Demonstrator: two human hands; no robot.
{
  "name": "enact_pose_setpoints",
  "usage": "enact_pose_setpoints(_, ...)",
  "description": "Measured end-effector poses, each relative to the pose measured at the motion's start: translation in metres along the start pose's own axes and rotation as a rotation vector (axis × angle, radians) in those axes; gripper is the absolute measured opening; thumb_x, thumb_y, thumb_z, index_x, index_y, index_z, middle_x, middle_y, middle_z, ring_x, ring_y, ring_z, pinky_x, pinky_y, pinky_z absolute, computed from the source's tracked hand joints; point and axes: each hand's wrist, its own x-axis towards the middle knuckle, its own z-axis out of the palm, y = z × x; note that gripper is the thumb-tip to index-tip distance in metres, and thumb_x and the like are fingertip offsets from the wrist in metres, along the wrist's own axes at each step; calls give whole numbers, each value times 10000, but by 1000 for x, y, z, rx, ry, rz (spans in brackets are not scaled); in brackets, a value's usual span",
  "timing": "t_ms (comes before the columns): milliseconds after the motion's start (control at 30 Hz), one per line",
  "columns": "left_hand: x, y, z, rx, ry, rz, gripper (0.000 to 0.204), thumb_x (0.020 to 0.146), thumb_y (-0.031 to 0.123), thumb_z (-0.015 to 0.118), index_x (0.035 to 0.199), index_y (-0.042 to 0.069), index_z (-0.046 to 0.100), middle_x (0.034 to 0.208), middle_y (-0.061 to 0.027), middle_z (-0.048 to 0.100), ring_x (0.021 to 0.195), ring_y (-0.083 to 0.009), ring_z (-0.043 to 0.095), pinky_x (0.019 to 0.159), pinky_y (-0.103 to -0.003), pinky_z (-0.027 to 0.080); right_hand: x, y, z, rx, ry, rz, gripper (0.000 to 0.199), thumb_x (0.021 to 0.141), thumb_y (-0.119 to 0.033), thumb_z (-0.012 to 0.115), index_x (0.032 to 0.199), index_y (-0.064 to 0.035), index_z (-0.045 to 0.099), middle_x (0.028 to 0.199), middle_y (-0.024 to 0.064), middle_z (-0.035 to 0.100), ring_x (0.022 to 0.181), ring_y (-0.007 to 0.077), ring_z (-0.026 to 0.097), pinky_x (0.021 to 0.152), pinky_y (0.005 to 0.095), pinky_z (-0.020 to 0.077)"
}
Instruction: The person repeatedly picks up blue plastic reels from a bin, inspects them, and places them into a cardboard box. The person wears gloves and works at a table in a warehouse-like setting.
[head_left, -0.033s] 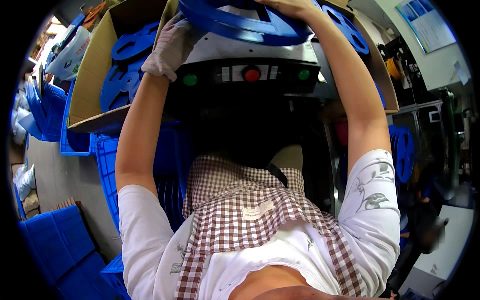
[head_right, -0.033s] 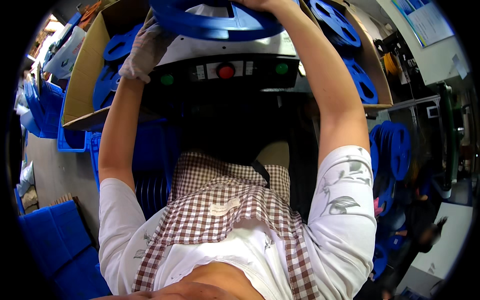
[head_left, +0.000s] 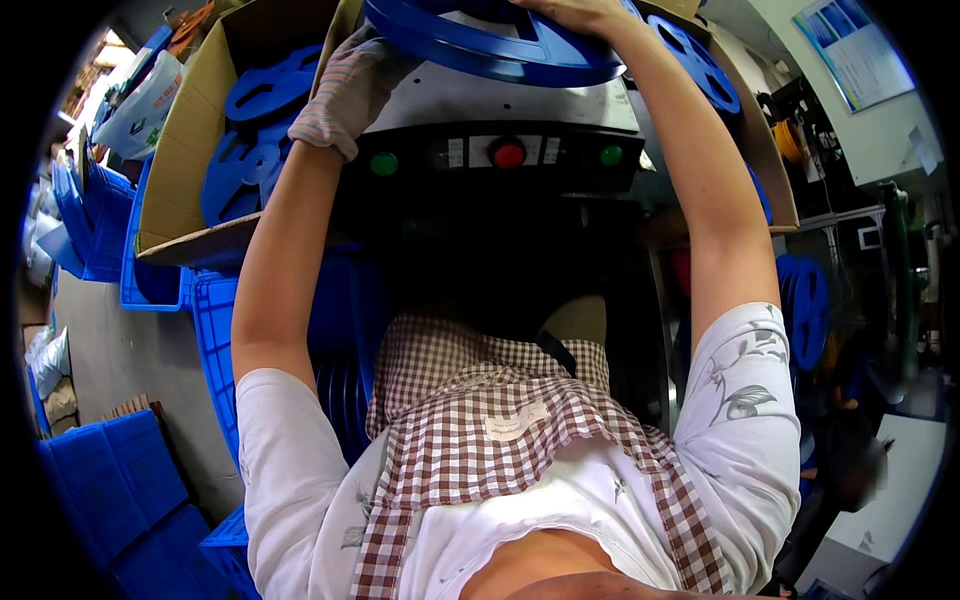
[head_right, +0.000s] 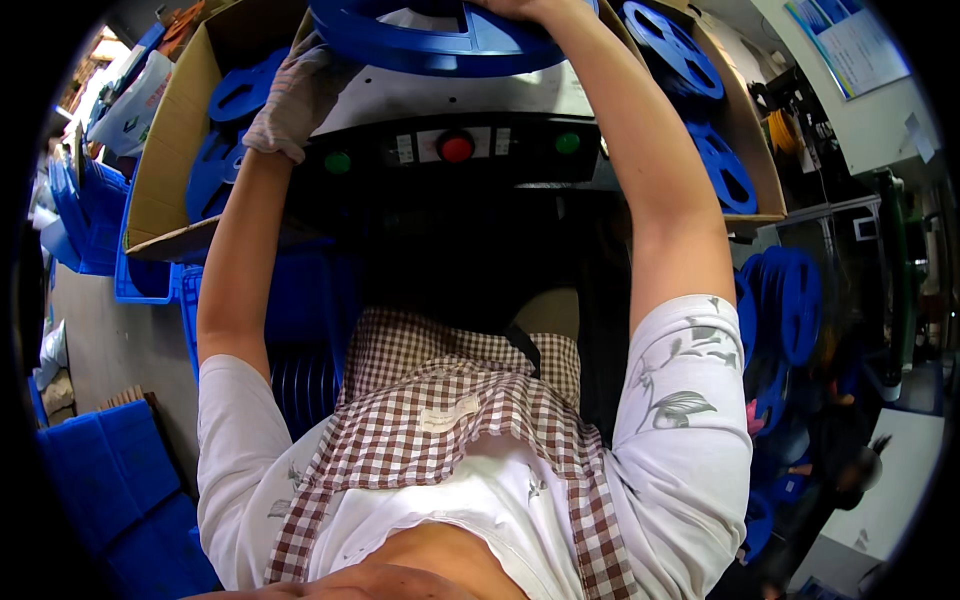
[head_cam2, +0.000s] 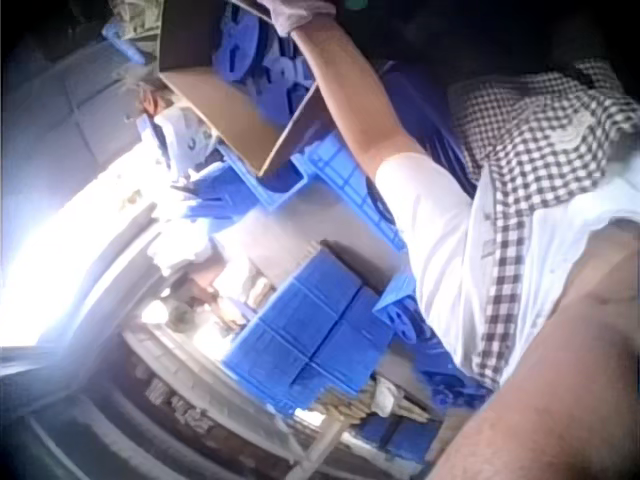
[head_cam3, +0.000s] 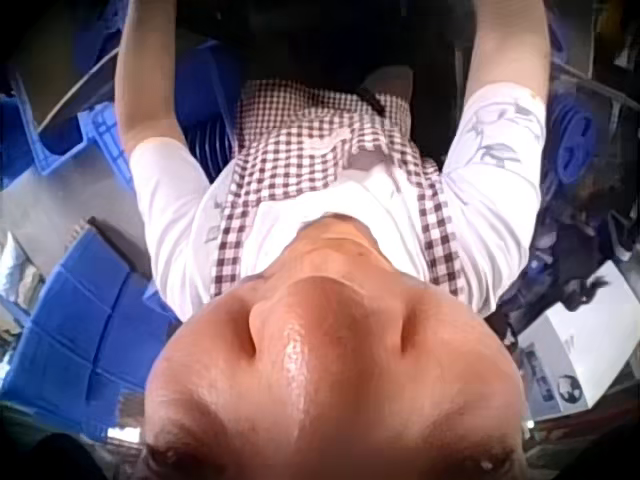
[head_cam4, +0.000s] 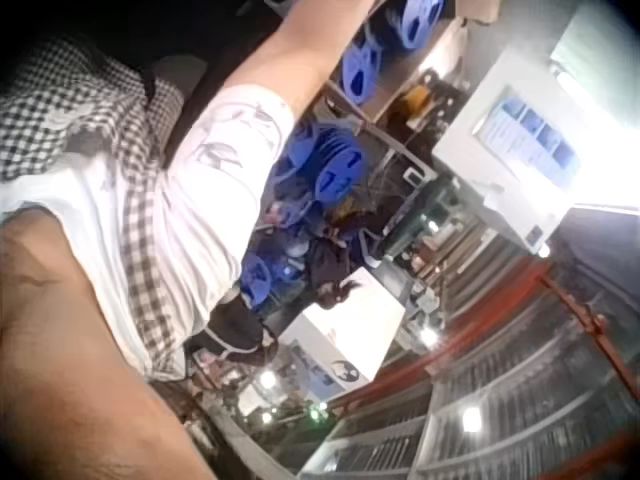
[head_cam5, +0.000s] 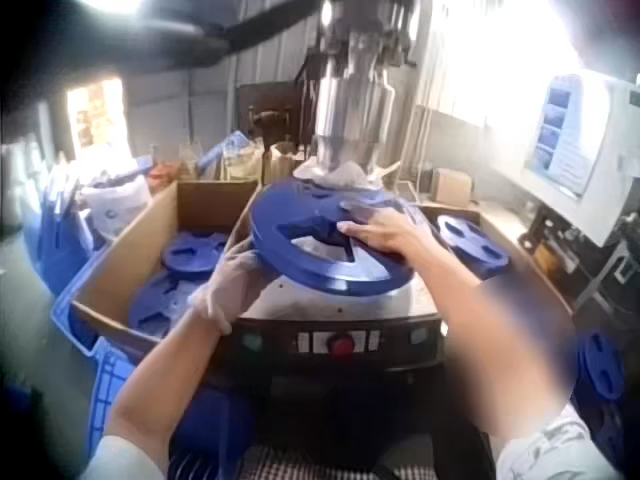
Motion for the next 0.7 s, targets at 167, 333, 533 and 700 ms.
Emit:
enact_pose_setpoints(167,9,-8,3,-644,139,-354,288,944,48,523,1228,4,542,1154,-146,630,1067,-267,637,1004,-335,504,64,39,31,-121,45,-54,720,874,-663,446,1460,-252,364,1464,148,404,1353,349,364,1129,415,262)
enact_pose_setpoints(333,-8,15,6,-586,150,-291,265,931,31,522,1190,0,569,1147,-159,628,1073,-283,632,1019,-364,496,49,9,29,-138,12,-71,690,879,-655,448,1451,-274,377,1454,176,406,1340,378,374,1117,439,279)
enact_pose_setpoints(533,-8,23,27,-233,42,-231,318,951,28,481,1263,-34,485,1205,-156,598,1125,-269,603,1027,-352,482,55,40,25,-70,8,-121,650,896,-586,499,1442,-249,397,1438,167,432,1319,332,416,1107,401,305)
enact_pose_setpoints(700,-32,26,17,-53,-158,-225,358,967,95,502,1293,-47,466,1241,-149,587,1148,-250,589,1034,-331,464,25,12,11,-155,-15,21,684,900,-625,441,1452,-226,377,1450,155,419,1322,344,406,1107,415,301)
